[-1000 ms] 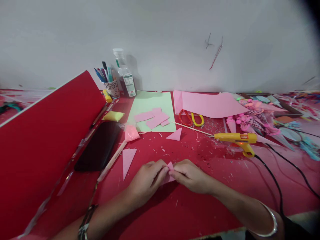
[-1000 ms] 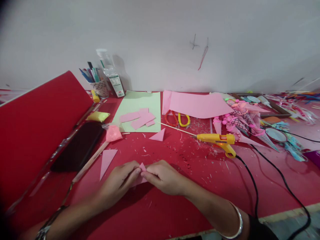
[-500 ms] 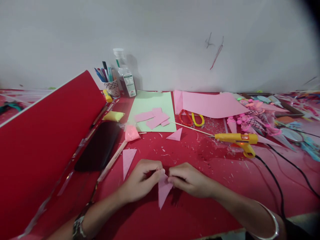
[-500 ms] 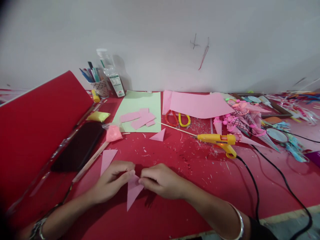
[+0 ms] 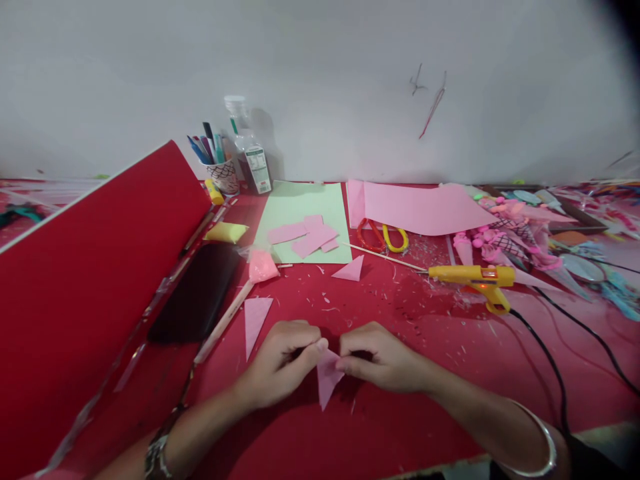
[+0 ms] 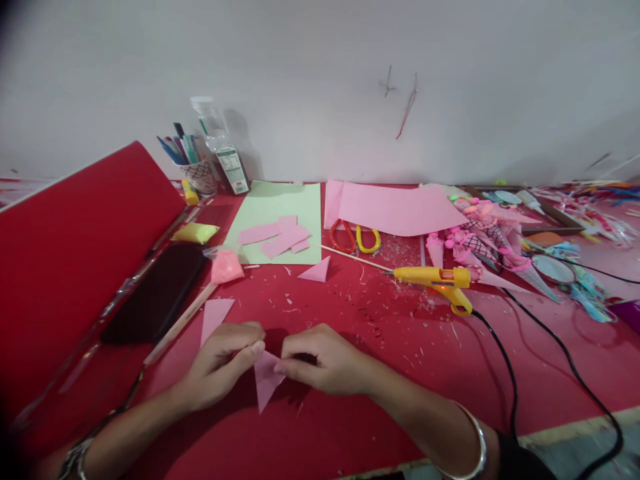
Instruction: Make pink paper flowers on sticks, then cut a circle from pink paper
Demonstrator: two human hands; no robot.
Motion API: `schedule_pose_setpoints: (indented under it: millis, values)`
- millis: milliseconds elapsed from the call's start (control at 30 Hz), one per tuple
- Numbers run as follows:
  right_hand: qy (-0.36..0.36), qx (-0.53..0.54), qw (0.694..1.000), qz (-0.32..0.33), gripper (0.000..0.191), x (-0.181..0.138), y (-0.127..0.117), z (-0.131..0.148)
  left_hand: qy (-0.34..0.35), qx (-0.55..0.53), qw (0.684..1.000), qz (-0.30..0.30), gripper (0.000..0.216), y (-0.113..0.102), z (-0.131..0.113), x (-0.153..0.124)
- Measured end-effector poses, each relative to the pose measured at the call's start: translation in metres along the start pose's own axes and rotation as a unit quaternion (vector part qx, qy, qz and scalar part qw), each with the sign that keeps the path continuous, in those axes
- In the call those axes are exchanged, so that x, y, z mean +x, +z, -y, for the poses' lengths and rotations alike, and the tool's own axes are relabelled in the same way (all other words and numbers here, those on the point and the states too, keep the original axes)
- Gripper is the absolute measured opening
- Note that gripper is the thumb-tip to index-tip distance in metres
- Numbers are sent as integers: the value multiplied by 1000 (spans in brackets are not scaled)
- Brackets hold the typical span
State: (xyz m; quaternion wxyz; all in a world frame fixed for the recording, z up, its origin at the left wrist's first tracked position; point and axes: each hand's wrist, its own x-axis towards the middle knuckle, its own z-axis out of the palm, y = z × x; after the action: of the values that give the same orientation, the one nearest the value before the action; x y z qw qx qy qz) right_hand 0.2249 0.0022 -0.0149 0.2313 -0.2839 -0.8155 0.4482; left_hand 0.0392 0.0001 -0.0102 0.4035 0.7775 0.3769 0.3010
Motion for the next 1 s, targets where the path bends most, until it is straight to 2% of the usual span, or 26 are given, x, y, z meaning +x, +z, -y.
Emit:
schedule_pose_setpoints:
  millis: [167, 333, 433, 567, 667, 867, 1000]
  values:
    - [-7, -12, 1000, -21, 33, 0, -3, 2, 0, -24, 1000, -3, 35, 0, 1, 1]
    - [27, 17, 997, -71, 21, 0, -3, 0, -9, 24, 1000, -17, 34, -3, -2, 3]
    - [26, 29, 993, -113, 13, 1, -5, 0, 30, 91, 995, -13, 34, -4, 0, 3]
    - [8, 22, 986, -166, 10, 2, -7, -1, 99, 202, 974, -37, 20, -2, 9, 2]
    - [5, 12, 987, -160, 8, 2, -5, -1, 140, 236, 961, -43, 22, 0, 12, 1]
    - [39, 7, 995, -93, 11, 1, -2, -3, 133, 170, 974, 66, 30, -1, 8, 1]
    - [44, 10, 996, -71, 15, 0, -3, -3, 127, 151, 976, 98, 33, 0, 9, 3]
